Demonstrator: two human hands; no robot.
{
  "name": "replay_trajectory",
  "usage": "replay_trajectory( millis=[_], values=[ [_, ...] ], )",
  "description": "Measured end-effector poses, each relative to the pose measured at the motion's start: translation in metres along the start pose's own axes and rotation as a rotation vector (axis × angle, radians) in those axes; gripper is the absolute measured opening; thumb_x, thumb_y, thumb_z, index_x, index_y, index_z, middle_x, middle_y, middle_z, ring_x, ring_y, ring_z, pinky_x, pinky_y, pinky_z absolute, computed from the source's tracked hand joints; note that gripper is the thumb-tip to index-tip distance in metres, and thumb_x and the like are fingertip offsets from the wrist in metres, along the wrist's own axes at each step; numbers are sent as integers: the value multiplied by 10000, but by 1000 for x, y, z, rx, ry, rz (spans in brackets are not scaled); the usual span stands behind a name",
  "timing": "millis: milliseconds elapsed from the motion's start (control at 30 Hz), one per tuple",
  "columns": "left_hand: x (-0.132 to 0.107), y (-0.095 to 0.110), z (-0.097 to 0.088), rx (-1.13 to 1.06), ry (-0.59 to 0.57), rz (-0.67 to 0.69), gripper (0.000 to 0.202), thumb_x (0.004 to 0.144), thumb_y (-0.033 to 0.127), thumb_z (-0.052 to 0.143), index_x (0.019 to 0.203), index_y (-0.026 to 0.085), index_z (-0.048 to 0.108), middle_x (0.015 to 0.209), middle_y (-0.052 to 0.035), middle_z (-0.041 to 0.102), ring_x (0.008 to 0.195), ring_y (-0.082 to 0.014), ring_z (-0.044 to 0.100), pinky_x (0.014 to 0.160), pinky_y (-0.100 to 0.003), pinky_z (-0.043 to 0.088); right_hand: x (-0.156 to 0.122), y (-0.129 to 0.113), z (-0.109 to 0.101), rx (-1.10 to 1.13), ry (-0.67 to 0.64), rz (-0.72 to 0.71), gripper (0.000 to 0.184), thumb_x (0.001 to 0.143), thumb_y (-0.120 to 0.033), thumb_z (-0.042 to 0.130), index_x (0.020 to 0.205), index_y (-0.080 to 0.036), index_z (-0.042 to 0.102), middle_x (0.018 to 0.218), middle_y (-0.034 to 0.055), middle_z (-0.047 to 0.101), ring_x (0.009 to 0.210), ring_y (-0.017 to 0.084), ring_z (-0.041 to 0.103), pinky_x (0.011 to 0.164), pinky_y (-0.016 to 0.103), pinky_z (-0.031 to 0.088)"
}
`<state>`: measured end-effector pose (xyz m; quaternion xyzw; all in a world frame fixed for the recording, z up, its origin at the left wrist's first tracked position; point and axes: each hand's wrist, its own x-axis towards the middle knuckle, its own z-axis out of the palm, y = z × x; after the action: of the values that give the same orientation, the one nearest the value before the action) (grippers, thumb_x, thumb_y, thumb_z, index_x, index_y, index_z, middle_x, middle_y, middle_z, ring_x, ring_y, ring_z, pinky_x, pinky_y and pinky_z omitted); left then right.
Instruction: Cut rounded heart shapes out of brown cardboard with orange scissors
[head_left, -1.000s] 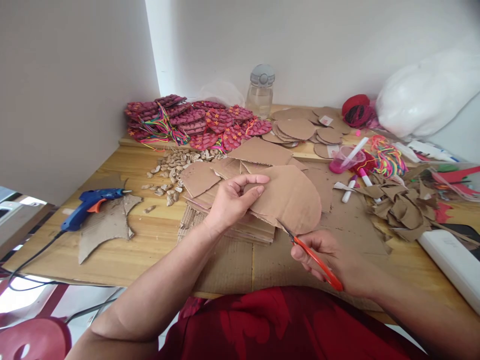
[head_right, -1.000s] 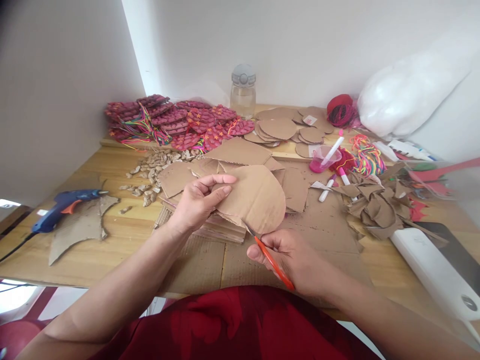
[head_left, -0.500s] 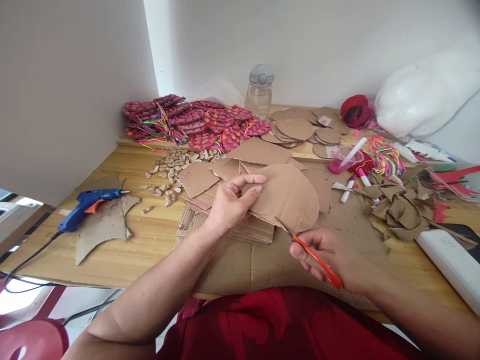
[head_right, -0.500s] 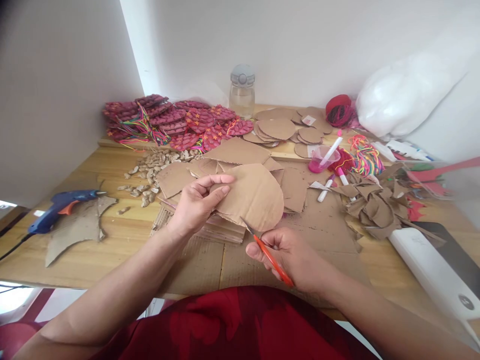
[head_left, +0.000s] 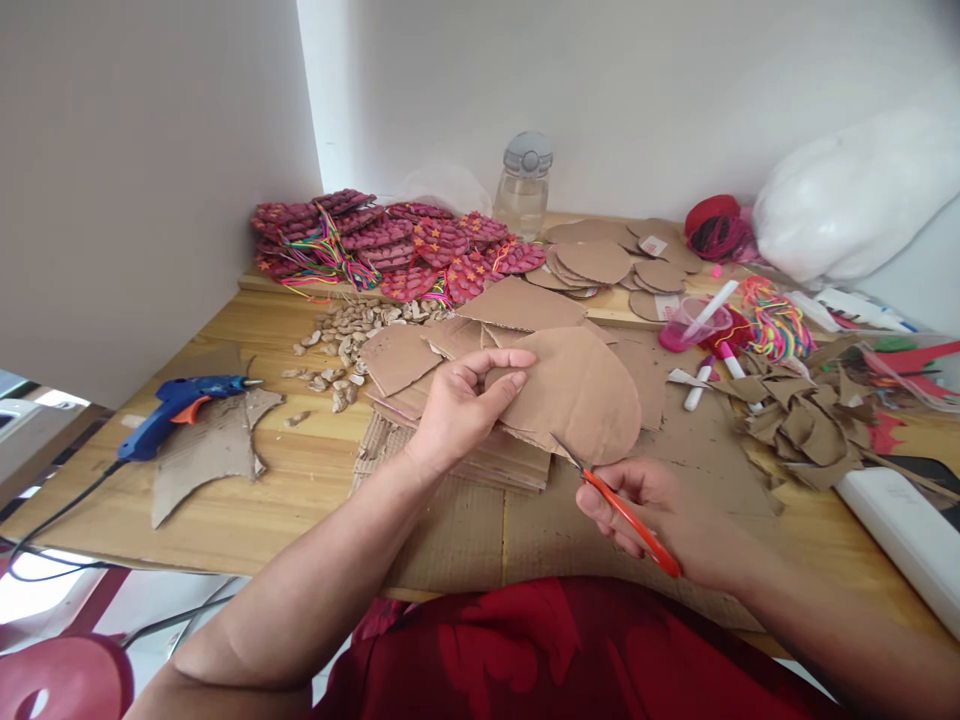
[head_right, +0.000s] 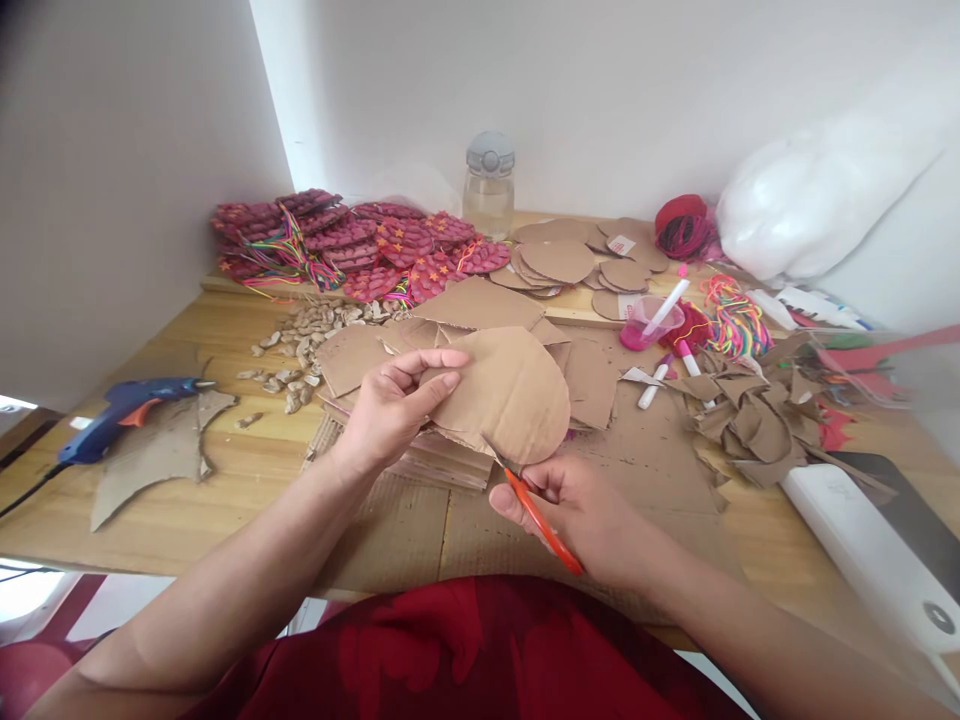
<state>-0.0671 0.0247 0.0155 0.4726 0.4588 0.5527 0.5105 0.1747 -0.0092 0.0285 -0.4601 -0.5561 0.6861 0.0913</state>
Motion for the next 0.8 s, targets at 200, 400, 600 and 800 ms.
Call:
replay_trajectory(
  millis=[200, 400, 600, 800],
  values=[
    [1, 0, -2, 12, 1, 8, 376, 810, 423, 780, 1091, 173, 767, 661, -8, 637, 516, -101, 484, 457, -232, 357, -3, 2, -2, -61, -24, 7, 498, 899, -583, 675, 684, -210, 424, 592, -74, 323, 532, 93, 269, 509, 258, 222],
    [2, -2, -3, 49, -16, -1, 344, 838, 428, 754, 1092, 195, 766, 628, 10, 587, 479, -85, 409, 441, -231, 296, -1, 7, -1, -21, -12, 6, 512, 887, -605, 672, 682, -210, 417, 622, -64, 336, 536, 92, 291, 512, 254, 249],
    [1, -2, -2, 48, -22, -2, 346, 843, 426, 748, 1100, 195, 762, 628, 13, 575, 476, -82, 387, 440, -235, 281, -1, 7, -2, -14, 22, 47, 495, 869, -600, 690, 684, -203, 459, 615, -58, 383, 521, 90, 331, 488, 240, 238],
    [1, -3, -1, 91, -7, 12, 305, 853, 401, 733, 1079, 200, 768, 618, 19, 559, 477, -86, 375, 441, -240, 267, -2, 7, -3, -33, 46, 71, 473, 850, -598, 704, 689, -194, 519, 581, -51, 445, 505, 97, 384, 484, 241, 262]
  ],
)
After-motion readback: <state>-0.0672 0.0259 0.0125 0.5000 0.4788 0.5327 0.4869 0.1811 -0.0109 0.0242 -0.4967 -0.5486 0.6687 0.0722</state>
